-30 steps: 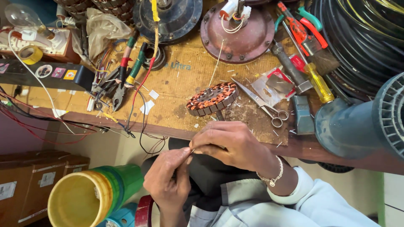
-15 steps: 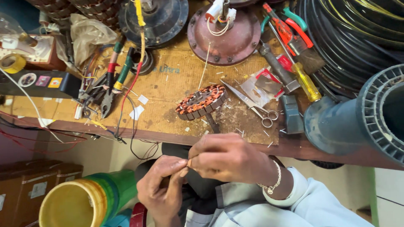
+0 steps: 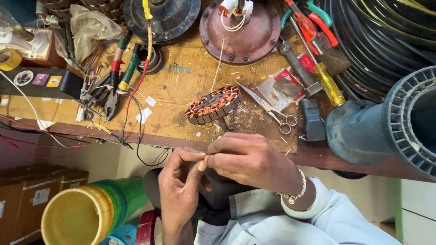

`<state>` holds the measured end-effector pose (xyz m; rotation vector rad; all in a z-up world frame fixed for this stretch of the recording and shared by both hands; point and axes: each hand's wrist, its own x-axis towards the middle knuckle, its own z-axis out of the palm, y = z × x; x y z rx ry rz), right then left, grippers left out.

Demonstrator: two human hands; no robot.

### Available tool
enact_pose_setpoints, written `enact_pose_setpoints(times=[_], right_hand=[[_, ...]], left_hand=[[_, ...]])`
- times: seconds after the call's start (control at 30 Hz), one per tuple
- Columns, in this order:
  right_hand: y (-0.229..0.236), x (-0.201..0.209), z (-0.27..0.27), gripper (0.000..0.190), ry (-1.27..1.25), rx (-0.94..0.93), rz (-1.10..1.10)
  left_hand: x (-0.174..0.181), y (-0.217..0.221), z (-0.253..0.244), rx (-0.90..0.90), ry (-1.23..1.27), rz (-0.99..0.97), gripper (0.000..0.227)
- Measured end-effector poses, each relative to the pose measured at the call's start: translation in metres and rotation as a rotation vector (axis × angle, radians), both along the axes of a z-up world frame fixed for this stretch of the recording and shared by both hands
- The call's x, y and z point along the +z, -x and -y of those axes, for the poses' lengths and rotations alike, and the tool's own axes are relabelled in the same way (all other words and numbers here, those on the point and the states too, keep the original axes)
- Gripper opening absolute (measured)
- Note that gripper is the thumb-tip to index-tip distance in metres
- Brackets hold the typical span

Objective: The person inserts small white insulating pieces into the slots of a circular copper-wound electrical component. They repeatedly cut small white pieces using scissors and place them into the component's slots.

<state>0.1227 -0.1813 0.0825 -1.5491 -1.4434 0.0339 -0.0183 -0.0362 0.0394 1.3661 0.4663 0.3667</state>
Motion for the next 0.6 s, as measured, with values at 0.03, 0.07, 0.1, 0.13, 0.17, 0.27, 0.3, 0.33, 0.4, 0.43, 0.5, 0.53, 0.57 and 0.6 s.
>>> enact_pose_setpoints(times=[0.03,0.07,0.1,0.13,0.17,0.27,0.3,0.33,0.4,0.43,0.5,0.53,0.57,0.6], right_hand=[[-0.001,0.001,0.001,0.021,-0.005,-0.005,0.0],[-0.001,0.001,0.001,0.021,-0.011,-0.009,-0.002],[-0.001,0.001,0.002,0.021,-0.018,-0.013,-0.004],[-0.001,0.002,0.002,0.021,-0.016,-0.014,-0.005],[-0.001,0.003,0.003,0.021,-0.014,-0.016,-0.005],[0.0,0.004,0.007,0.018,-0.009,-0.022,-0.042],[0.0,0.004,0.008,0.017,-0.008,-0.024,-0.061],[0.0,0.004,0.008,0.016,-0.014,-0.028,-0.099],[0.0,0.004,0.007,0.015,-0.025,-0.033,-0.173],[0.0,0.004,0.007,0.015,-0.028,-0.039,-0.198],[0.0,0.003,0.005,0.016,-0.035,-0.048,-0.243],[0.0,0.002,0.003,0.015,-0.052,-0.064,-0.254],[0.0,0.001,0.0,0.014,-0.069,-0.079,-0.264],[0.001,0.0,-0.002,0.014,-0.086,-0.095,-0.277]], left_hand=[[-0.001,-0.001,0.001,-0.003,0.025,0.015,0.006],[-0.002,-0.001,0.001,-0.016,0.04,0.039,0.005],[-0.002,-0.001,0.001,-0.029,0.055,0.064,0.005],[-0.003,-0.002,0.002,-0.045,0.07,0.09,0.005],[-0.004,-0.002,0.002,-0.051,0.09,0.123,0.005],[-0.005,-0.004,0.007,-0.066,0.137,0.211,0.007],[-0.005,-0.004,0.01,-0.059,0.143,0.236,0.007],[-0.005,-0.005,0.013,-0.05,0.149,0.262,0.008],[-0.005,-0.007,0.018,0.011,0.124,0.327,0.008],[-0.004,-0.008,0.021,0.043,0.112,0.359,0.008],[-0.003,-0.01,0.03,0.187,-0.113,0.305,0.008],[-0.003,-0.011,0.034,0.26,-0.225,0.278,0.007],[-0.003,-0.013,0.038,0.303,-0.334,0.255,0.008],[-0.002,-0.014,0.042,0.346,-0.444,0.23,0.008]])
